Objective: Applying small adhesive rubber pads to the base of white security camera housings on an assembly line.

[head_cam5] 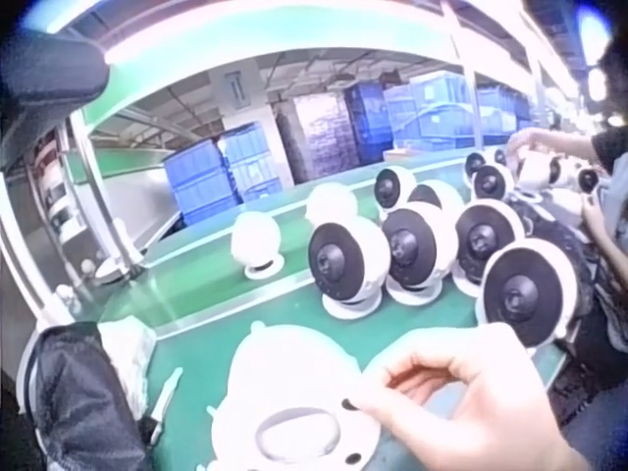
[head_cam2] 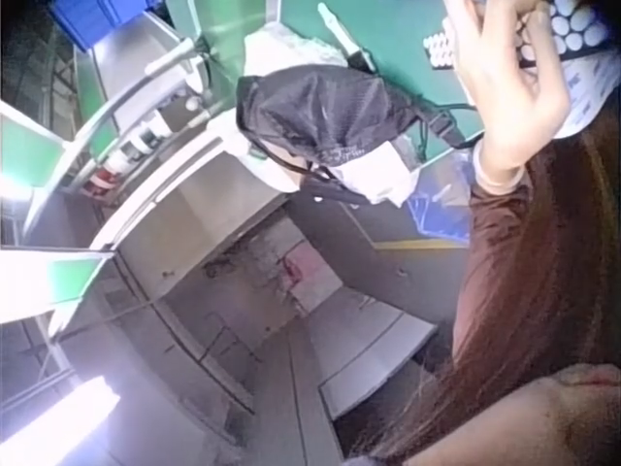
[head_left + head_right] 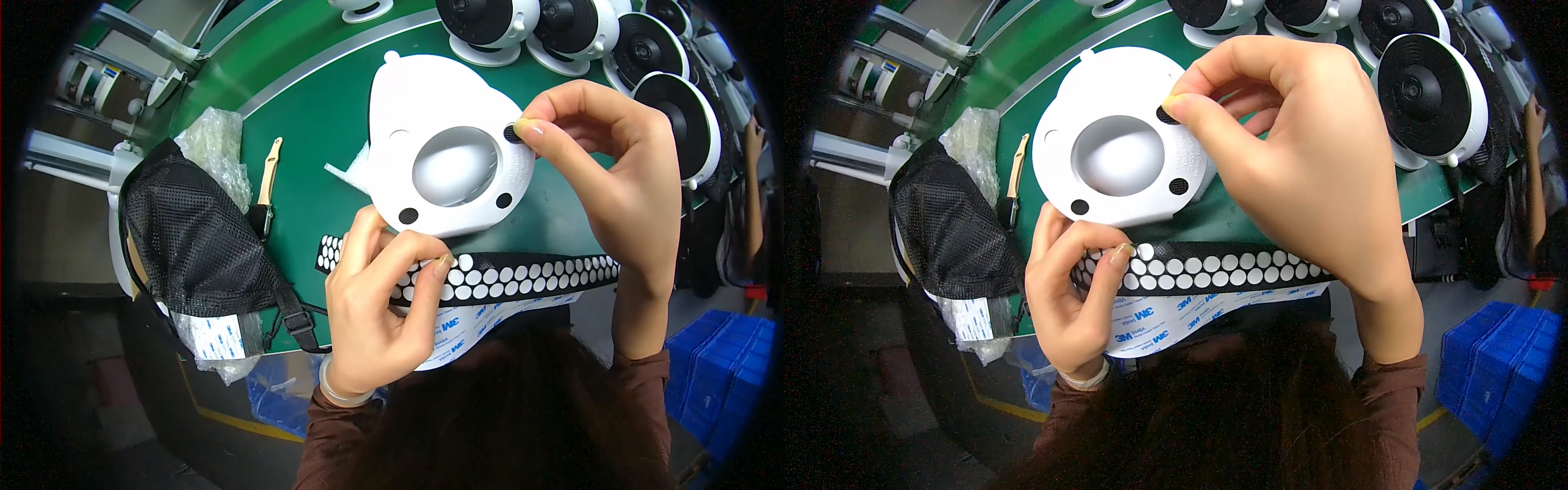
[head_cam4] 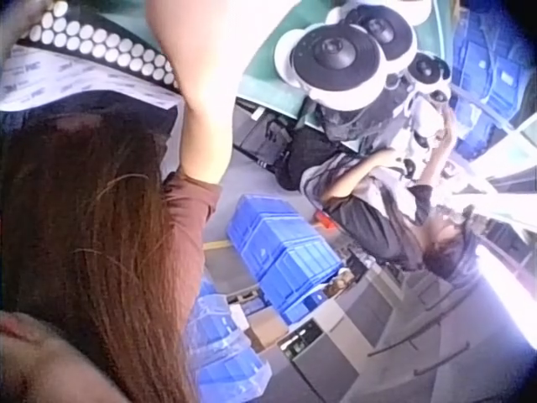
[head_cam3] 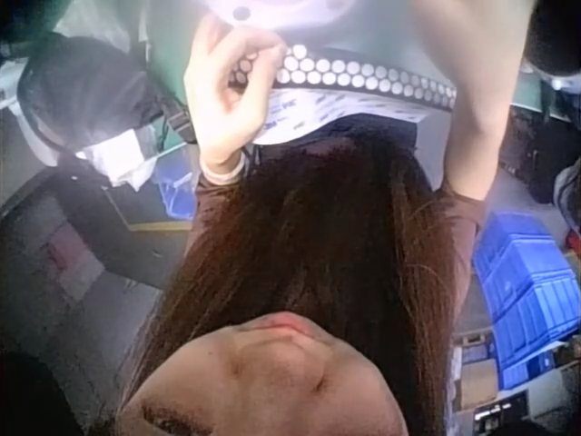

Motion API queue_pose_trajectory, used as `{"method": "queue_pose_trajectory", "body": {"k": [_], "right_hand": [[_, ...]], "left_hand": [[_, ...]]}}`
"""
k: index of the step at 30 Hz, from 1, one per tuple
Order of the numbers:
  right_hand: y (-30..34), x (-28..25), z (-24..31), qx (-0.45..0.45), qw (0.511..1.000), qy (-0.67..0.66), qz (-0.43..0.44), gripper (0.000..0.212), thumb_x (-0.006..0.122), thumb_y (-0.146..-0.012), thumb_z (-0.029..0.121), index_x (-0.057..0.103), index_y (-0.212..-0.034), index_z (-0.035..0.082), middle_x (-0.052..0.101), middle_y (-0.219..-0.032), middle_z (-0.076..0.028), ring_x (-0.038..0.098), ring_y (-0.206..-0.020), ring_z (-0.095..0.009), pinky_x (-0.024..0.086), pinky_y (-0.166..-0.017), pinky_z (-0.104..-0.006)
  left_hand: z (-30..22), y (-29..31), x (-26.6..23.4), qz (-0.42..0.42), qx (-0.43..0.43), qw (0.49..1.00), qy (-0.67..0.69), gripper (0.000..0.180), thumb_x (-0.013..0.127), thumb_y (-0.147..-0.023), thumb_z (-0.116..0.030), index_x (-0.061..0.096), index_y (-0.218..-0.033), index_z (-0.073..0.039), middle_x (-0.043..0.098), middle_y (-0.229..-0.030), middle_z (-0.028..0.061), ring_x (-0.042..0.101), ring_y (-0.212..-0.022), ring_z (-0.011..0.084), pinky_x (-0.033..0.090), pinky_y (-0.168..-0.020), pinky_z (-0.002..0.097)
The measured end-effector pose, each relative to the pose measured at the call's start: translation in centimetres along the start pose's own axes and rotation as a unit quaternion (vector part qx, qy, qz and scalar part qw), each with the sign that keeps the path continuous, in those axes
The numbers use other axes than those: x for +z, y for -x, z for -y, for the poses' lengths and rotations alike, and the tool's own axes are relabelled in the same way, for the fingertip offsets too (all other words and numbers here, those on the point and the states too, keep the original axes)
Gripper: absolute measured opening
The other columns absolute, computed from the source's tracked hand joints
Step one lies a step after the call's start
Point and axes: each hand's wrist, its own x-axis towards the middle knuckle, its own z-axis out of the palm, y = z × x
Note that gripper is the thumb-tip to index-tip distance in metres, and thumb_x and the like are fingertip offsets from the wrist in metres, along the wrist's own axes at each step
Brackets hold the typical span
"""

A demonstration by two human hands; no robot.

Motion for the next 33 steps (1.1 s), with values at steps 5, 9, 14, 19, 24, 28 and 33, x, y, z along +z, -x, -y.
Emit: {"method": "queue_pose_trajectory", "body": {"k": [5, 9, 14, 19, 24, 28, 33], "right_hand": [[0.1, 0.5, 0.0, -0.029, 0.999, 0.041, -0.02, 0.01, 0.063, -0.077, 0.007, 0.061, -0.076, -0.002, 0.062, -0.073, -0.004, 0.058, -0.066, -0.007, 0.046, -0.063, -0.0175], [-0.1, 0.0, -0.4, -0.028, 0.999, 0.037, -0.01, 0.016, 0.062, -0.079, 0.006, 0.056, -0.091, -0.002, 0.063, -0.075, -0.006, 0.06, -0.068, -0.008, 0.046, -0.059, -0.0171], [2.9, -1.7, 0.5, -0.088, 0.99, 0.087, -0.062, 0.017, 0.05, -0.084, 0.001, 0.053, -0.1, -0.003, 0.063, -0.089, -0.013, 0.062, -0.083, -0.017, 0.047, -0.071, -0.024], [5.6, 0.0, 0.5, -0.063, 0.973, -0.043, 0.217, 0.021, 0.067, -0.072, 0.011, 0.06, -0.09, 0.004, 0.061, -0.076, -0.011, 0.06, -0.067, -0.028, 0.047, -0.058, -0.0325], [6.1, 0.1, 0.0, -0.069, 0.98, -0.002, 0.184, 0.017, 0.066, -0.071, 0.007, 0.06, -0.086, 0.005, 0.058, -0.072, -0.01, 0.058, -0.062, -0.027, 0.045, -0.054, -0.032], [6.6, 0.7, -0.2, -0.122, 0.988, 0.001, 0.098, 0.014, 0.069, -0.066, 0.005, 0.064, -0.078, 0.006, 0.058, -0.071, -0.005, 0.057, -0.058, -0.021, 0.044, -0.048, -0.0289], [6.8, 1.2, -0.2, -0.186, 0.982, 0.023, 0.025, 0.018, 0.072, -0.059, 0.004, 0.065, -0.075, 0.008, 0.058, -0.07, -0.001, 0.056, -0.056, -0.016, 0.043, -0.045, -0.0254]], "left_hand": [[0.2, 0.1, -0.1, 0.001, 0.007, 1.0, -0.007, 0.01, 0.061, -0.068, 0.004, 0.058, -0.075, -0.001, 0.051, -0.085, 0.0095, 0.051, -0.061, 0.0165, 0.039, -0.054, 0.0254], [0.0, 0.2, -0.3, 0.0, 0.009, 1.0, -0.006, 0.009, 0.061, -0.067, 0.004, 0.059, -0.074, -0.002, 0.052, -0.093, 0.0122, 0.051, -0.06, 0.0159, 0.04, -0.054, 0.0254], [-1.0, 1.7, -1.2, -0.024, -0.002, 0.999, -0.031, 0.011, 0.06, -0.065, 0.005, 0.063, -0.074, -0.001, 0.049, -0.109, 0.0182, 0.044, -0.056, 0.0104, 0.038, -0.057, 0.0226], [-1.8, 2.3, -1.9, -0.037, -0.04, 0.998, 0.037, 0.016, 0.061, -0.064, 0.005, 0.064, -0.077, -0.002, 0.05, -0.097, 0.0109, 0.044, -0.061, 0.0105, 0.037, -0.063, 0.0239], [-1.5, 1.1, -2.0, 0.084, 0.043, 0.995, -0.013, 0.018, 0.063, -0.059, 0.001, 0.063, -0.076, -0.005, 0.055, -0.072, 0.0022, 0.046, -0.064, 0.017, 0.028, -0.066, 0.0271], [-1.1, 1.1, -1.4, 0.04, 0.056, 0.998, -0.007, 0.015, 0.064, -0.059, 0.002, 0.062, -0.072, -0.006, 0.054, -0.065, 0.0006, 0.045, -0.061, 0.0162, 0.027, -0.063, 0.027], [-1.4, 1.0, -1.0, 0.028, 0.068, 0.997, -0.019, 0.016, 0.064, -0.058, 0.003, 0.062, -0.071, -0.006, 0.054, -0.064, 0.0008, 0.044, -0.059, 0.0163, 0.027, -0.062, 0.027]]}}
